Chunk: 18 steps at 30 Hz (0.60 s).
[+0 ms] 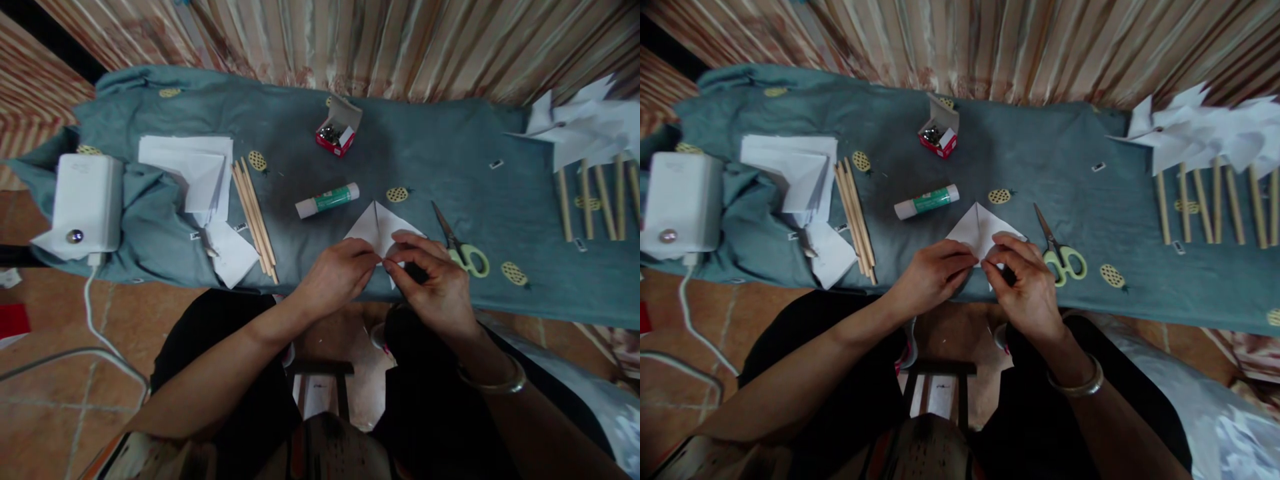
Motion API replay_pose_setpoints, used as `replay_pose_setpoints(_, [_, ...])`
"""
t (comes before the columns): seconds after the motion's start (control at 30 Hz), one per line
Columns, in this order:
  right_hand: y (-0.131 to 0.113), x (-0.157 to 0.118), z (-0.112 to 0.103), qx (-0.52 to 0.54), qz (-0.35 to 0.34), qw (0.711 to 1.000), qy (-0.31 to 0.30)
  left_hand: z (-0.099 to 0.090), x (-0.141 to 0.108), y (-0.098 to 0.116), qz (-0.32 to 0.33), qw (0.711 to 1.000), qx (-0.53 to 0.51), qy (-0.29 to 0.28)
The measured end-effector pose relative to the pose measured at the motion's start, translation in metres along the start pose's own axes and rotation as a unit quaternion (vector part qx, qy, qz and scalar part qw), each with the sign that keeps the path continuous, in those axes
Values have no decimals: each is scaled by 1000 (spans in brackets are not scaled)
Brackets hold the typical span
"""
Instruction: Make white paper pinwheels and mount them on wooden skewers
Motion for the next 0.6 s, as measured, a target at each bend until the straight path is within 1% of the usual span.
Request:
replay_pose_setpoints(0.13, [-1, 0, 0, -1, 1, 1000, -5, 0, 1, 0, -5, 1000, 0, -12])
replay_pose_setpoints(0.37, [-1, 0, 0, -6, -8, 1000, -7, -1, 1, 2, -5, 1000, -1, -13])
replay_pose_setpoints(0.6, [-3, 1, -3, -21, -12, 1000, -2, -2, 3, 4, -10, 999, -4, -33])
Point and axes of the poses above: each hand's wrist, its own x-axis towards the middle knuckle, its own z-axis out of the palm, y = z × x, the point moved 1 cm from there along x, towards the middle knuckle, and after that the axes turned 15 degrees about -z, right-handed, at the moved point
